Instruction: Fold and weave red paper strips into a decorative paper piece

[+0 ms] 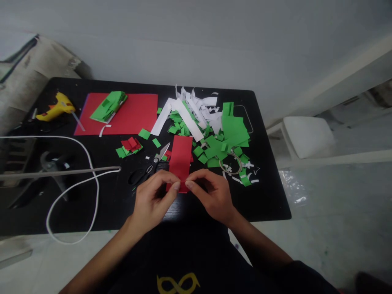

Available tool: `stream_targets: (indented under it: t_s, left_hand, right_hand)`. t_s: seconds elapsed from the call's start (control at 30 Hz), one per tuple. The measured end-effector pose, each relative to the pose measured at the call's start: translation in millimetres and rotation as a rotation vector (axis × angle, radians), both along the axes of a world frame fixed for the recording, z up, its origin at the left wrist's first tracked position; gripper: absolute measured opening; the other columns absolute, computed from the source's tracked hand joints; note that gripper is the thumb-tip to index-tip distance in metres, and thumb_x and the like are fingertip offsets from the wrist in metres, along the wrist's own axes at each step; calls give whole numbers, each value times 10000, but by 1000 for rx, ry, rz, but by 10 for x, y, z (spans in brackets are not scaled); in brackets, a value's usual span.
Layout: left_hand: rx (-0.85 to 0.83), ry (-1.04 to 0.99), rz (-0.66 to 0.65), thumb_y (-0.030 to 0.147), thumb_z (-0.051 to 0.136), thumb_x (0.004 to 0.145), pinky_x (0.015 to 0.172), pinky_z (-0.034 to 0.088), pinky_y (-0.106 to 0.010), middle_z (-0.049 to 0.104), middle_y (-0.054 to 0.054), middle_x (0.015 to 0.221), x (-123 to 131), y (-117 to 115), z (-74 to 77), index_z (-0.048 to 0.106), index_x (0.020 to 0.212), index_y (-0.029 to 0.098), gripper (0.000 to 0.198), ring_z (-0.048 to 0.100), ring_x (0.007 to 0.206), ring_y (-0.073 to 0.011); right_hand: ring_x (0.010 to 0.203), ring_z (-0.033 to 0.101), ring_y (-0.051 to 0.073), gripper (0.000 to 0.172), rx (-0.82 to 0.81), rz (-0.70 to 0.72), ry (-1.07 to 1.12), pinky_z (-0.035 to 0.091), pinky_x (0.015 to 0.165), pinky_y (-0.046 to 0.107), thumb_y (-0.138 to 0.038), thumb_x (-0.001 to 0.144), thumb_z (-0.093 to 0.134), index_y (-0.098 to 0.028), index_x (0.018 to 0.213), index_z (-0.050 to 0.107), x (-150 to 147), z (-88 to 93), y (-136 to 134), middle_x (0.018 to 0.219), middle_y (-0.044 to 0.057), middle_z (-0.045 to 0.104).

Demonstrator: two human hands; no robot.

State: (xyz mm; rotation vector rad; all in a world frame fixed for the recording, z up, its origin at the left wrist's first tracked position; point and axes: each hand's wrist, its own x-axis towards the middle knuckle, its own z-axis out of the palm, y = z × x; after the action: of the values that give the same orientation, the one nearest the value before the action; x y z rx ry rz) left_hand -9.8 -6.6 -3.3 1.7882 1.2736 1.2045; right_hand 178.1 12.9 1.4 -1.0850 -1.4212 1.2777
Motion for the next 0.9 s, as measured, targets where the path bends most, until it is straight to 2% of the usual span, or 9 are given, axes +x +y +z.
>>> stream_targets:
  t_s: [0.37,0.5,0.63,0.73,0.8,0.9]
  left_hand:
    - [104,14,-16,33,699,932,809,547,-276,729,-33,948,-32,14,-35,723,1030,182,181,686,891,-144]
    - [160,13,-9,22,738,902,773,546,-276,731,-34,943,-61,20,-14,744,1055,187,226,676,866,-145]
    - [123,18,-27,27,716,921,742,569,-259,772,-26,932,-104,-17,-18,744,1059,192,217,706,812,-134]
    - [90,22,10,36,698,942,727,585,-218,790,-9,935,-123,-50,-49,741,1107,200,237,734,773,-111]
    - [96,33,35,32,690,947,738,590,-199,797,-3,949,-123,-59,-68,739,1115,203,245,744,779,-101]
    - [126,59,39,34,698,939,822,598,-211,800,-14,1002,-109,-51,-75,738,1095,204,234,759,887,-120]
  right_hand:
    - [828,781,167,107,38,-39,59,624,801,278,-147,880,814,-252,899,815,22,-64,2,885,3,829]
    - [893,774,178,154,157,-21,67,621,857,315,-125,900,802,-271,947,815,37,-79,12,936,7,821]
    - [1017,721,200,165,251,-45,-4,586,939,365,-146,878,835,-293,952,831,62,-99,24,1065,30,756]
    - [872,660,172,243,181,-71,-41,582,827,337,-217,840,880,-308,1058,820,75,-106,12,955,13,654]
    - [750,619,142,323,72,-30,23,572,733,304,-275,881,840,-314,1194,769,78,-104,1,856,-17,601]
    - [717,657,124,322,-128,46,200,598,716,287,-345,966,734,-309,1283,694,70,-97,0,855,-25,636]
